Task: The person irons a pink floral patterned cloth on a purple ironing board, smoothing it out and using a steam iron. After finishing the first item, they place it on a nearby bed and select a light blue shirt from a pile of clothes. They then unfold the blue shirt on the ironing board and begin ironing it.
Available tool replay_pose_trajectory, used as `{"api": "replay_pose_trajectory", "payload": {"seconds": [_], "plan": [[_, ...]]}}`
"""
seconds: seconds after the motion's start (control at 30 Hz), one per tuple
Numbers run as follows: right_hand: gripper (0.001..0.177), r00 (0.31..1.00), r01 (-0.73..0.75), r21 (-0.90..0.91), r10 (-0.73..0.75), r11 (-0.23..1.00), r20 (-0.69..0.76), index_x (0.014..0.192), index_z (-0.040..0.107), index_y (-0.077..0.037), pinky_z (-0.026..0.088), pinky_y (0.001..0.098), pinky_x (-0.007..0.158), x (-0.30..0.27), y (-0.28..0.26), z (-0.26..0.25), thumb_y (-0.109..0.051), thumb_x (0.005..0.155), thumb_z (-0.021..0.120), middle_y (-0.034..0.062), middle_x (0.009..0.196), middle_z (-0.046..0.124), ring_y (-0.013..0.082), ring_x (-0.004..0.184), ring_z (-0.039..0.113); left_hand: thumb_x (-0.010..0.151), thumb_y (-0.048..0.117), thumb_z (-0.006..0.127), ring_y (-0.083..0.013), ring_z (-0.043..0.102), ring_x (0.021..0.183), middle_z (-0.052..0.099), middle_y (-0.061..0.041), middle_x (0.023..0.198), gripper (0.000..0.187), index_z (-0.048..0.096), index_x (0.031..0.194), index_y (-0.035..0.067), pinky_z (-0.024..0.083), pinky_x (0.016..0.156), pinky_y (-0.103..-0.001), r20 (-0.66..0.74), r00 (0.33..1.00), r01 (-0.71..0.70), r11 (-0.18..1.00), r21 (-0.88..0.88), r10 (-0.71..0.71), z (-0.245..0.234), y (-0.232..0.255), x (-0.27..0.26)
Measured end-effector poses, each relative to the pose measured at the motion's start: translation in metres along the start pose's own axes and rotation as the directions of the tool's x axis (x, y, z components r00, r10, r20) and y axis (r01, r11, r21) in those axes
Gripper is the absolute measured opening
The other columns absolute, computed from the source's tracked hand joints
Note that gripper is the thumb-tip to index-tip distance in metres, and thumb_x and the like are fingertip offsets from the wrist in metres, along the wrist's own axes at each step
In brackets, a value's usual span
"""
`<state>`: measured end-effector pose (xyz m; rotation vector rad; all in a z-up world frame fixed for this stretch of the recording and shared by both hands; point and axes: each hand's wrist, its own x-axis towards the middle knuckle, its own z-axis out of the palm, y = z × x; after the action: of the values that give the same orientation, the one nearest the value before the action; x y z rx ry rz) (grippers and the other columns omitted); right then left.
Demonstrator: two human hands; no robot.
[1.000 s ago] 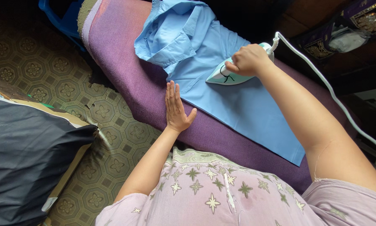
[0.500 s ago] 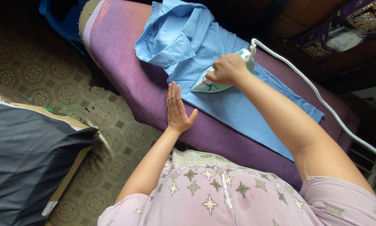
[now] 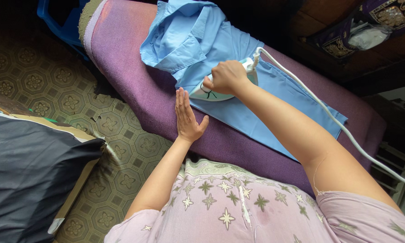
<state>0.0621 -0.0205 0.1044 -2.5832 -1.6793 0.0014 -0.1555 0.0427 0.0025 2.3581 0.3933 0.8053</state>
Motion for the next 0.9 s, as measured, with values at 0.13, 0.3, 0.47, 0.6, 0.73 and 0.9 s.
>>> {"api": "replay_pose_trajectory", "payload": {"seconds": [0.13,0.3,0.47,0.6,0.73,0.9], "plan": [[0.055,0.983,-0.164,0.025,0.166,0.986,-0.079,0.061,0.072,-0.004,0.051,0.0466,0.048,-0.001,0.02,0.004,-0.048,0.091,0.056,0.0168,0.056,0.064,0.0362,0.052,0.065,0.085,0.034,0.073,-0.0437,0.011,0.161,0.011,-0.026,0.171,0.109,0.007,0.164,-0.001,0.014,0.132,-0.055,0.0,1.0,0.005,1.0,0.008,-0.005,0.001,0.0,0.001],[0.057,0.914,-0.406,-0.02,0.406,0.914,-0.013,0.074,0.076,-0.002,0.057,0.0488,0.062,-0.018,0.057,-0.001,-0.048,0.096,0.051,0.0189,0.067,0.07,0.038,0.063,0.071,0.087,0.019,0.067,-0.0396,0.029,0.155,0.034,-0.021,0.163,0.071,0.042,0.152,0.005,0.021,0.129,-0.053,-0.002,1.0,-0.016,1.0,0.025,0.016,0.006,0.001,0.002],[0.063,0.751,-0.66,0.072,0.66,0.748,0.029,0.089,0.077,0.002,0.057,0.0517,0.072,-0.037,0.082,-0.008,-0.052,0.097,0.047,0.0239,0.085,0.073,0.042,0.081,0.072,0.086,0.009,0.069,-0.0214,0.058,0.128,0.066,-0.002,0.125,0.025,0.074,0.109,0.016,0.027,0.122,-0.057,0.025,0.996,-0.091,0.988,0.123,0.088,0.006,0.004,0.005],[0.065,0.64,-0.768,0.108,0.758,0.631,0.125,0.092,0.076,0.003,0.057,0.051,0.078,-0.049,0.081,-0.01,-0.053,0.098,0.044,0.0255,0.09,0.072,0.0418,0.087,0.071,0.088,0.01,0.072,-0.0183,0.064,0.111,0.07,0.003,0.104,0.015,0.075,0.102,0.015,0.028,0.118,-0.059,0.034,0.976,-0.218,0.967,0.134,0.215,0.0,-0.001,0.012],[0.066,0.637,-0.769,0.119,0.737,0.629,0.226,0.092,0.076,0.004,0.058,0.0514,0.078,-0.07,0.063,-0.019,-0.053,0.098,0.043,0.0256,0.09,0.072,0.0417,0.087,0.072,0.092,0.009,0.072,-0.0147,0.066,0.098,0.066,0.004,0.089,0.011,0.075,0.098,0.018,0.031,0.119,-0.056,0.121,0.933,-0.356,0.922,0.153,0.34,-0.012,-0.014,0.022],[0.068,0.708,-0.696,0.131,0.645,0.706,0.288,0.091,0.076,0.003,0.056,0.0541,0.079,-0.102,0.02,-0.028,-0.057,0.098,0.044,0.0274,0.088,0.072,0.046,0.086,0.071,0.089,0.005,0.071,-0.0132,0.066,0.093,0.065,0.006,0.087,0.016,0.076,0.099,0.017,0.034,0.118,-0.051,0.172,0.88,-0.472,0.856,0.213,0.442,-0.026,-0.014,0.024]]}}
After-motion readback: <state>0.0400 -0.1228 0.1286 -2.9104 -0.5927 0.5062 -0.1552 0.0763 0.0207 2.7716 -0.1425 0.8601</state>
